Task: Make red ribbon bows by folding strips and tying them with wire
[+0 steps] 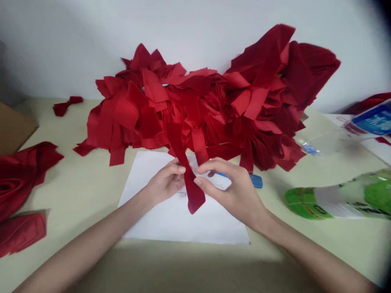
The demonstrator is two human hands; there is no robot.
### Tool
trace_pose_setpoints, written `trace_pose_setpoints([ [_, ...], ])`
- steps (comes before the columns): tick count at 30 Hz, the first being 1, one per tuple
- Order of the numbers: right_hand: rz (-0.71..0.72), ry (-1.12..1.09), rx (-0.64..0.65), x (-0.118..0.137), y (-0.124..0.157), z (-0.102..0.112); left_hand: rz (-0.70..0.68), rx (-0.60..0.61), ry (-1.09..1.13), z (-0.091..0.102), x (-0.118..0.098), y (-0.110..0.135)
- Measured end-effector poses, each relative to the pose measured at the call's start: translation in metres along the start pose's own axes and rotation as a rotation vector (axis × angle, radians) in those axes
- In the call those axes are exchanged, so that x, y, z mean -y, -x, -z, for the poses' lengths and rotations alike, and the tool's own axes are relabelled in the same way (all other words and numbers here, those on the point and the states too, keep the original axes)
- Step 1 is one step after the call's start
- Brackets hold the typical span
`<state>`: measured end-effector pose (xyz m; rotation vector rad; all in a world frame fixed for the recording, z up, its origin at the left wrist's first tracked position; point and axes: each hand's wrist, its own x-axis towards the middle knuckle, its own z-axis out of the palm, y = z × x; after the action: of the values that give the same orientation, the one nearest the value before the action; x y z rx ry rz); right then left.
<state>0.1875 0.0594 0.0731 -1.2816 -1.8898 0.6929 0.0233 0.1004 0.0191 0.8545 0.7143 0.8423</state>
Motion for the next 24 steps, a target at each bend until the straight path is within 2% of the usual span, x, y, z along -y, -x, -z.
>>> trace_pose_setpoints([
  [5, -0.074, -0.065, 0.009, 0.001, -0.011, -0.006, -0.068, 0.0, 0.092, 0.001, 0.006, 0.0],
  [14, -0.149, -0.054, 0.101, -0.013, -0.019, 0.003, -0.126, -0.059, 0.072, -0.002, 0.013, 0.001],
  [18, -0.127, -0.069, 0.153, -0.02, -0.022, 0.007, -0.134, -0.138, -0.011, -0.001, 0.016, 0.001],
  [24, 0.008, 0.045, 0.095, -0.022, -0.02, 0.007, -0.151, -0.239, -0.112, -0.002, 0.018, 0.003],
])
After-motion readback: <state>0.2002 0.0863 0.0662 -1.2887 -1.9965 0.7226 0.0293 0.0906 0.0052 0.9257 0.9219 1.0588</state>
